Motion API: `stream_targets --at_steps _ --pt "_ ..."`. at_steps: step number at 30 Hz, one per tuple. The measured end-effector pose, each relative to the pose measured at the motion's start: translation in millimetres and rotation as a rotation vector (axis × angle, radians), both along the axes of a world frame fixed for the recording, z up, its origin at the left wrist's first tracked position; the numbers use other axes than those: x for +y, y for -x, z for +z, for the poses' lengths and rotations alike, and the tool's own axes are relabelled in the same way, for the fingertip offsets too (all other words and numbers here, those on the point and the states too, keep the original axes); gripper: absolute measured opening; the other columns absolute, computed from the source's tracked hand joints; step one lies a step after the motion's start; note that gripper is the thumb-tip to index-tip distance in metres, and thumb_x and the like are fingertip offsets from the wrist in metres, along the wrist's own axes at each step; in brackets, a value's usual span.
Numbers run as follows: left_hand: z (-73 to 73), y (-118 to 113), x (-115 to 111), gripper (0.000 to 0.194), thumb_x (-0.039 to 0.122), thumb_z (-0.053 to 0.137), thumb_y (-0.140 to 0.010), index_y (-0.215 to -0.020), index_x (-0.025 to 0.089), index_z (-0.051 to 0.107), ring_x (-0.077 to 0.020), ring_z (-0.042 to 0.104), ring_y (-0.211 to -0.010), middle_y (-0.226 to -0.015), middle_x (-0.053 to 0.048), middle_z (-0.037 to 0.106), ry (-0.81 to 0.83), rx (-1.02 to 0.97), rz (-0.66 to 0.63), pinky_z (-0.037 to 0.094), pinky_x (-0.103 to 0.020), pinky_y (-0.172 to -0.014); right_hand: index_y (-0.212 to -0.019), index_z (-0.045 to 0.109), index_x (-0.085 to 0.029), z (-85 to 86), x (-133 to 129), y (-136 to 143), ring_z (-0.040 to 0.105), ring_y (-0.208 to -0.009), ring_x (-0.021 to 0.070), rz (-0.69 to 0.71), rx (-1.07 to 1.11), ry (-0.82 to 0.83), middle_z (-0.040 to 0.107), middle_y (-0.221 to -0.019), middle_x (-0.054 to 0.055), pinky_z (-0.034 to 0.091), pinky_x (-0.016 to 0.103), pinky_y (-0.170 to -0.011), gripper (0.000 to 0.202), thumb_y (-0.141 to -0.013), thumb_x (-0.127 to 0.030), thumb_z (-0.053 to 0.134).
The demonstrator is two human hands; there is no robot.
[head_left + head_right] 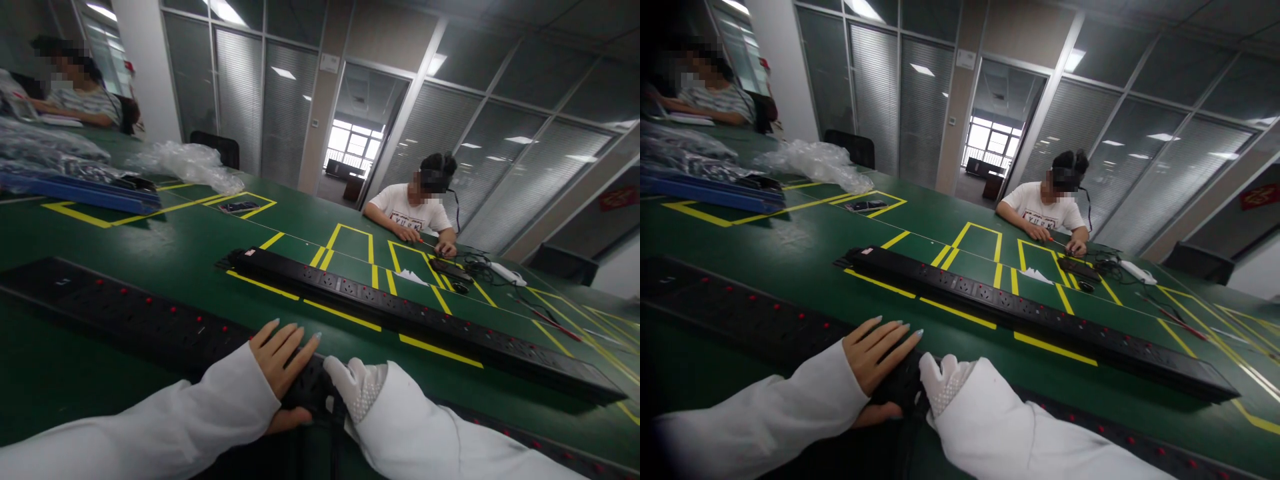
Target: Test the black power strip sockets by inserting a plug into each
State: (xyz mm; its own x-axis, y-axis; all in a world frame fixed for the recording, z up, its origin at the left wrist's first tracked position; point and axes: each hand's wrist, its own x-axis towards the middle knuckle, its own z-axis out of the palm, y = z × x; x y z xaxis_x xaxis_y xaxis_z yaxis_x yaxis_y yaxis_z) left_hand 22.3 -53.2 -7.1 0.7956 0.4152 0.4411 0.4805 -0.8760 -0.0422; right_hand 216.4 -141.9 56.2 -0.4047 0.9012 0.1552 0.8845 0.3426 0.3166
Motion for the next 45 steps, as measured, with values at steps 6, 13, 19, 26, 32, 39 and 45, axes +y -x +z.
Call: stream_targets --at_steps 6,13,19,26,32,39,45 --pt "-4.5 -5 -4 0.070 0.054 0.045 -0.081 -0.137 0.012 0.036 -0.0302 0.045 -0.117 -0.129 -0.014 0.052 0.047 -0.028 -0.029 0.024 -0.049 -0.100 -0.115 0.048 -0.023 -3.7 -1 2 0.051 -0.046 0.0105 -0.002 -0.031 -0.041 0.059 -0.068 0.000 0.025 0.023 -0.047 0.035 -0.085 -0.040 0.047" --pt "-7.2 -1 -3 0.076 0.064 0.035 -0.082 -0.133 0.007 0.042 -0.0300 0.046 -0.116 -0.130 -0.014 0.052 0.009 0.018 -0.049 0.029 -0.046 -0.098 -0.119 0.046 -0.021 -6.1 12 26 0.058 -0.052 0.0175 -0.040 -0.079 -0.015 0.061 -0.073 0.002 0.026 0.023 -0.041 0.046 -0.078 -0.039 0.055" --pt "-7.1 1 1 0.074 0.056 0.052 -0.076 -0.135 0.012 0.040 -0.0321 0.051 -0.107 -0.122 -0.015 0.055 0.012 0.105 -0.011 0.036 -0.046 -0.092 -0.108 0.050 -0.018 -5.7 19 32 0.054 -0.047 0.0143 0.022 -0.010 -0.106 0.059 -0.066 0.001 0.027 0.024 -0.043 0.038 -0.081 -0.046 0.050" --pt "-1.9 0 -3 0.082 0.055 0.058 -0.070 -0.136 0.013 0.036 -0.0328 0.050 -0.108 -0.123 -0.016 0.054 0.023 0.126 0.003 0.037 -0.047 -0.093 -0.103 0.055 -0.014 -26.7 18 33 0.054 -0.048 0.0163 0.042 -0.040 -0.285 0.059 -0.061 0.005 0.028 0.027 -0.049 0.021 -0.084 -0.013 0.048" --pt "-8.1 0 -4 0.072 0.053 0.048 -0.078 -0.137 0.013 0.036 -0.0330 0.051 -0.107 -0.120 -0.017 0.055 0.002 -0.012 -0.011 0.035 -0.047 -0.091 -0.114 0.050 -0.016 -20.7 22 21 0.054 -0.050 0.0154 0.100 -0.046 -0.157 0.062 -0.071 0.005 0.025 0.025 -0.052 0.039 -0.084 -0.040 0.048" --pt "-11.7 -2 -2 0.066 0.054 0.043 -0.081 -0.133 0.013 0.041 -0.0331 0.051 -0.106 -0.117 -0.016 0.056 -0.010 -0.040 -0.006 0.036 -0.049 -0.089 -0.114 0.050 -0.021 -4.1 33 13 0.058 -0.056 0.0144 0.105 0.055 0.100 0.061 -0.076 -0.001 0.026 0.024 -0.051 0.050 -0.081 -0.057 0.044" --pt "-8.5 -1 -2 0.066 0.053 0.040 -0.081 -0.133 0.010 0.041 -0.0330 0.051 -0.105 -0.117 -0.017 0.056 -0.038 -0.028 -0.026 0.036 -0.048 -0.089 -0.113 0.052 -0.019 2.6 28 17 0.059 -0.057 0.0175 0.116 -0.023 0.054 0.060 -0.072 0.000 0.015 0.027 -0.047 0.053 -0.080 -0.059 0.044"
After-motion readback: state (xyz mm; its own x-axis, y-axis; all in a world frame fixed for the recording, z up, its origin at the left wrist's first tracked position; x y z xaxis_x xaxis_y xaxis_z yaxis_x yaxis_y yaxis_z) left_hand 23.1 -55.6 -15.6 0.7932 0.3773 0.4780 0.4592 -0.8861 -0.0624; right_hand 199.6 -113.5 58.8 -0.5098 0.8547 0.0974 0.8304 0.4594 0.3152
